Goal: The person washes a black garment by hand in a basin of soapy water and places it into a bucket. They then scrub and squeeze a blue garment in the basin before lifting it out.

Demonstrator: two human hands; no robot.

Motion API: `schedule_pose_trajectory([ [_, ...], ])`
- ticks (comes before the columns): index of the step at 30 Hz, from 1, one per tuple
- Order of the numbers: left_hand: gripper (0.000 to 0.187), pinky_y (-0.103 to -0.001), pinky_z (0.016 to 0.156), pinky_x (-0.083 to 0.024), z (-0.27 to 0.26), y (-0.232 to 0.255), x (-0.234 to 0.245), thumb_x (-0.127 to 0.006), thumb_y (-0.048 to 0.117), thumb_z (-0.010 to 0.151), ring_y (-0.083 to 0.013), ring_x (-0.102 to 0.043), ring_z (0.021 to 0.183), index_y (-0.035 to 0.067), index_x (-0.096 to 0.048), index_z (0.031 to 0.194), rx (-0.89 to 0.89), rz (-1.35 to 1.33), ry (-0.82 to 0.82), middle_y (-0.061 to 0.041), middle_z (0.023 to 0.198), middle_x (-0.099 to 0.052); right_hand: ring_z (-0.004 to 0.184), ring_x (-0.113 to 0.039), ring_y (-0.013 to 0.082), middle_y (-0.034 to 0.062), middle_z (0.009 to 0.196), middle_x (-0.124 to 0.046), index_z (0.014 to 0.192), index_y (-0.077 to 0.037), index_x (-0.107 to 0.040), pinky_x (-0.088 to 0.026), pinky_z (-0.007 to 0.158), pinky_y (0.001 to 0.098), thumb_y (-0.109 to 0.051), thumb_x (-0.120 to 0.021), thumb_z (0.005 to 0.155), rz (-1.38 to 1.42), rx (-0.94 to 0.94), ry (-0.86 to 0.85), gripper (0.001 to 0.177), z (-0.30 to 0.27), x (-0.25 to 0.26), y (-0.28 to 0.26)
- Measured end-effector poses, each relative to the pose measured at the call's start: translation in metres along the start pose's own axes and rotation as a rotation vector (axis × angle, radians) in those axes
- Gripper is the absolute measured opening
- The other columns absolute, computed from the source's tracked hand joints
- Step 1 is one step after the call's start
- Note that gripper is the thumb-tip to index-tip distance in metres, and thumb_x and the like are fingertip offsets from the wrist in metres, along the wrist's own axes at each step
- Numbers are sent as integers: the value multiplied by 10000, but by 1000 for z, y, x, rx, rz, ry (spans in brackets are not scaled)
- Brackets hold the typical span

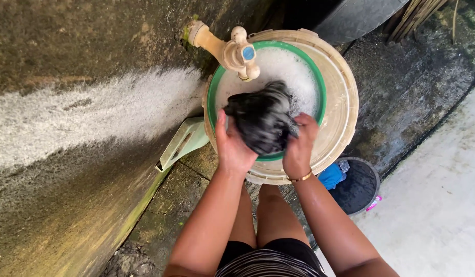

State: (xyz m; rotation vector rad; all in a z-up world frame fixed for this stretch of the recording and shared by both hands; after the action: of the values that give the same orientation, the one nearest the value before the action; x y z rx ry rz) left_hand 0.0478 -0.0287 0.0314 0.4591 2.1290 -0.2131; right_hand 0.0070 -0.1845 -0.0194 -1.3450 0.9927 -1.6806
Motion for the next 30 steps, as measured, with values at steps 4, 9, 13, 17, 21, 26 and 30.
schedule_pose_trajectory([
  [4,563,-431,933,-551,34,-31,70,-564,529,928,-253,-675,1056,67,-600,1247,-81,104,290,-107,1114,-722,1148,-541,318,157,1170,-544,974,-30,-495,-456,1042,451,-269,-607,943,54,325,109,266,44,7,-110],
  [9,541,-430,872,-560,38,-51,94,-792,371,860,-252,-663,1011,8,-628,1225,-49,415,471,-93,1063,-689,641,-613,302,97,745,-593,704,-89,-594,-498,540,416,-247,-788,815,-199,627,-149,274,45,-13,-35],
  [13,638,-412,884,-575,9,-34,42,-775,460,807,-257,-680,1064,20,-619,1242,36,434,495,-95,1098,-713,752,-635,328,122,784,-642,757,-95,-649,-525,701,458,-127,-767,936,-375,363,-198,217,78,5,-5],
  [17,823,-347,1003,-510,8,-15,46,-649,630,867,-217,-617,1268,21,-527,1408,97,602,298,-76,1331,-674,1161,-579,420,246,1246,-611,1181,-26,-599,-449,1027,503,-47,-631,944,-429,274,-15,239,70,18,-32],
  [21,842,-451,968,-445,1,-18,57,-616,547,971,-251,-546,1215,-28,-433,1560,170,1072,8,-194,1421,-609,1394,-449,474,299,1508,-453,1432,25,-481,-344,1186,547,-12,-509,857,-248,236,-44,577,32,8,1],
  [26,788,-482,994,-492,14,-12,29,-700,445,861,-249,-597,1151,88,-383,1488,-51,420,57,-121,1334,-597,1379,-403,501,317,1453,-402,1334,43,-505,-358,1153,546,-126,-498,981,-89,227,-96,391,13,0,13],
  [30,658,-436,829,-571,51,-32,88,-644,571,877,-265,-707,873,33,-539,1240,-66,-102,265,-115,1039,-685,1137,-557,387,157,1099,-565,929,-57,-558,-460,1003,497,-232,-572,958,22,346,71,178,41,0,-111],
])
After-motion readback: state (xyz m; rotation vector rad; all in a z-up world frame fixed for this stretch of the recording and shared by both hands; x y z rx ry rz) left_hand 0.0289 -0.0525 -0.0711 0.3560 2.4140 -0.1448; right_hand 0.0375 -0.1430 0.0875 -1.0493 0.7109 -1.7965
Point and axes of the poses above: each hand's wrist, its own z-axis towards the middle knuckle, its own x-axis out of the back of the hand, y = z × x, the point moved 5 cm from there along z, towards the middle knuckle
